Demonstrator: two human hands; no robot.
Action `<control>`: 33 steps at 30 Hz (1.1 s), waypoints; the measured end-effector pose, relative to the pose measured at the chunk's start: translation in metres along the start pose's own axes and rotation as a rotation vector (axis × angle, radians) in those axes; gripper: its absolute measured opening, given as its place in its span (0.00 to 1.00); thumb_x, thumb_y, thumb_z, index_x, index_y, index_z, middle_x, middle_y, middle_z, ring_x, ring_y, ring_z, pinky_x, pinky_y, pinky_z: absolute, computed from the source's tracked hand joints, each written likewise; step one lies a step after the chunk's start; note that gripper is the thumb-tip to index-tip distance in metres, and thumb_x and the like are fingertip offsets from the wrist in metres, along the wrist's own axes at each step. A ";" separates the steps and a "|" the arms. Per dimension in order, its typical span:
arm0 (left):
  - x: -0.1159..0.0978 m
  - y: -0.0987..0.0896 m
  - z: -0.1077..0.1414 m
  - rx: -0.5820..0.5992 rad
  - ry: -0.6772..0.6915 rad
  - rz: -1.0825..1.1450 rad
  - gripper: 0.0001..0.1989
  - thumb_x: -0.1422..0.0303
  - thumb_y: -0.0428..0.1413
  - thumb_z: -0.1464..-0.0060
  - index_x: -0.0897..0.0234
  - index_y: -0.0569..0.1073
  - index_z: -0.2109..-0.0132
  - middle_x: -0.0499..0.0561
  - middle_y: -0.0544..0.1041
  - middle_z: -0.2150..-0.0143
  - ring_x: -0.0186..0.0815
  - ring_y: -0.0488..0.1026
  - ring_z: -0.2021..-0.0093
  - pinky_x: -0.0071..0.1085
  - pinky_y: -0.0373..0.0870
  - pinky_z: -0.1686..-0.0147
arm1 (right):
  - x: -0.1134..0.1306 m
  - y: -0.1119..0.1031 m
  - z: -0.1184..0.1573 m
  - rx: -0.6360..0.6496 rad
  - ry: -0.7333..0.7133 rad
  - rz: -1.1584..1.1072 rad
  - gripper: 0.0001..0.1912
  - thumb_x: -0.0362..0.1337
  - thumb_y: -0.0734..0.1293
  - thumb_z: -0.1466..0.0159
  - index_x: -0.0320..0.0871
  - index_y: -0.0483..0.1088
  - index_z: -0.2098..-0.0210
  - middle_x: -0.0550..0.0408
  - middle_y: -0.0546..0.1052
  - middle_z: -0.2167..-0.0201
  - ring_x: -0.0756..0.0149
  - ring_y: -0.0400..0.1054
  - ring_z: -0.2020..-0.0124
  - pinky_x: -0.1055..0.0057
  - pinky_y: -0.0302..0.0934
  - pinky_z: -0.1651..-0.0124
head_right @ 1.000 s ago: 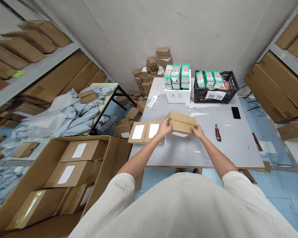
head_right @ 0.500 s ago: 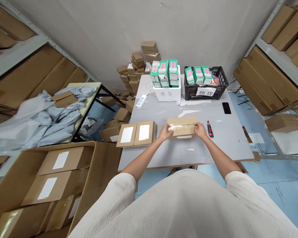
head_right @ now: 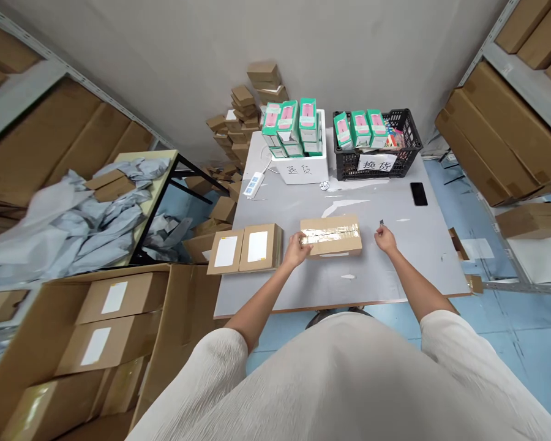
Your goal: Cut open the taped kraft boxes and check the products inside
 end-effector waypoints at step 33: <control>-0.004 -0.002 0.023 -0.012 0.030 -0.064 0.23 0.64 0.61 0.35 0.54 0.69 0.36 0.59 0.71 0.33 0.48 0.70 0.34 0.44 0.71 0.36 | -0.021 -0.029 -0.021 -0.041 0.148 -0.173 0.23 0.42 0.67 0.38 0.45 0.72 0.44 0.49 0.83 0.58 0.55 0.77 0.58 0.64 0.70 0.53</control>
Point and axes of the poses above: each hand's wrist, its own z-axis away from the middle knuckle, its own y-axis out of the palm, x = y × z, the point moved 3 cm from there along -z, towards the middle knuckle
